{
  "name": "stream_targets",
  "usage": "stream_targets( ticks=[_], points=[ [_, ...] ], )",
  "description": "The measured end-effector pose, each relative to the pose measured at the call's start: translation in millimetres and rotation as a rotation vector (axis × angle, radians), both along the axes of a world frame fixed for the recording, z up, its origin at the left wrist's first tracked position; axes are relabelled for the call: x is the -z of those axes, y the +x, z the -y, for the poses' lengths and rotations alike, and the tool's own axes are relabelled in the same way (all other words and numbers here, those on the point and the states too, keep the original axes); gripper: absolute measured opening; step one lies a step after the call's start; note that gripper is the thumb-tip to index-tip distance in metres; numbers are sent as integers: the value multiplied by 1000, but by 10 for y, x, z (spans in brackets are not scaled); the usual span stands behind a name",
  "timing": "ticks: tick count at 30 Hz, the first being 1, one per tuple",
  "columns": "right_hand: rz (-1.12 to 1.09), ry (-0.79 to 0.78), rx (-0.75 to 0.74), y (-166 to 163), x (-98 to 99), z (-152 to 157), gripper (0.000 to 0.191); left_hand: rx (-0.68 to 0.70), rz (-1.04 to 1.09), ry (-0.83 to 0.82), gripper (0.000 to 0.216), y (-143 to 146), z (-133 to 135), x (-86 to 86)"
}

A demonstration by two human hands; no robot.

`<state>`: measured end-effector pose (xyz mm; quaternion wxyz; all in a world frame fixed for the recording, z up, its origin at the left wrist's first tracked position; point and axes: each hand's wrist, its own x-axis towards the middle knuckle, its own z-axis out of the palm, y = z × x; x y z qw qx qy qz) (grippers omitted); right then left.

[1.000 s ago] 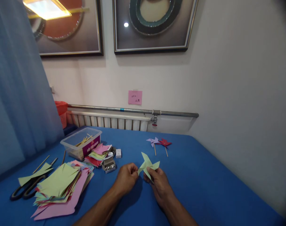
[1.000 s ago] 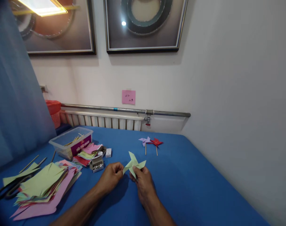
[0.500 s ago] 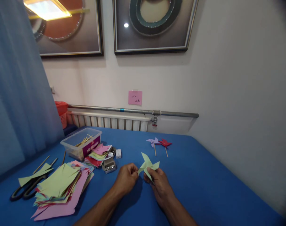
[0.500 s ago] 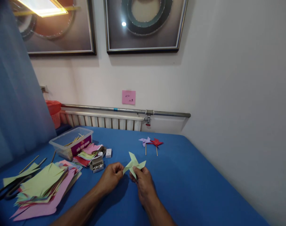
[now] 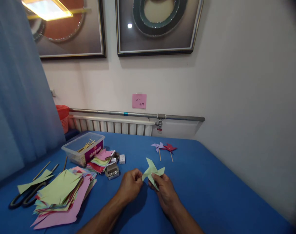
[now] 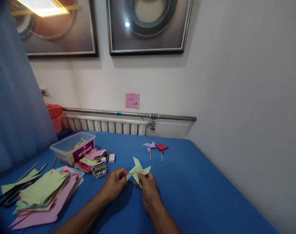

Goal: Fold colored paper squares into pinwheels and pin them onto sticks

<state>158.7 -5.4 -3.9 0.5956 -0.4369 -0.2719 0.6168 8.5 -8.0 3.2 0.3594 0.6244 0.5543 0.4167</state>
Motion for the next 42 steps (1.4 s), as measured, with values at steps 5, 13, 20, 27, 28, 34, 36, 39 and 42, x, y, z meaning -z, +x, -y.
stream_targets(
  ticks=[5, 13, 20, 27, 28, 34, 36, 39, 42],
  points=[
    [-8, 29, -21, 2, -2, -3, 34, 11, 11, -4, 10, -8, -4, 6],
    [5, 71, -12, -2, 56, -20, 26, -15, -15, 15, 11, 24, -5, 61],
    [-44, 58, -24, -7, 19, -3, 30, 8, 41, -32, 13, 26, -15, 50],
    [-37, 62, -2, -12, 34, -19, 33, 13, 65, -28, 15, 39, -22, 97],
    [-32, 67, -2, -12, 39, -22, 32, 10, 68, -24, 16, 43, -23, 106],
    [-23, 73, -3, -20, 50, -27, 28, 5, 62, -5, 14, 55, -9, 97],
    [-14, 69, 6, -20, 47, -26, 28, 13, 58, -1, 14, 56, -6, 92],
    [10, 76, 1, -16, 45, -25, 30, 7, 67, 17, 15, 60, -7, 101],
    [21, 81, 10, -12, 45, -27, 31, 8, 72, 15, 14, 67, -10, 110]
  ],
)
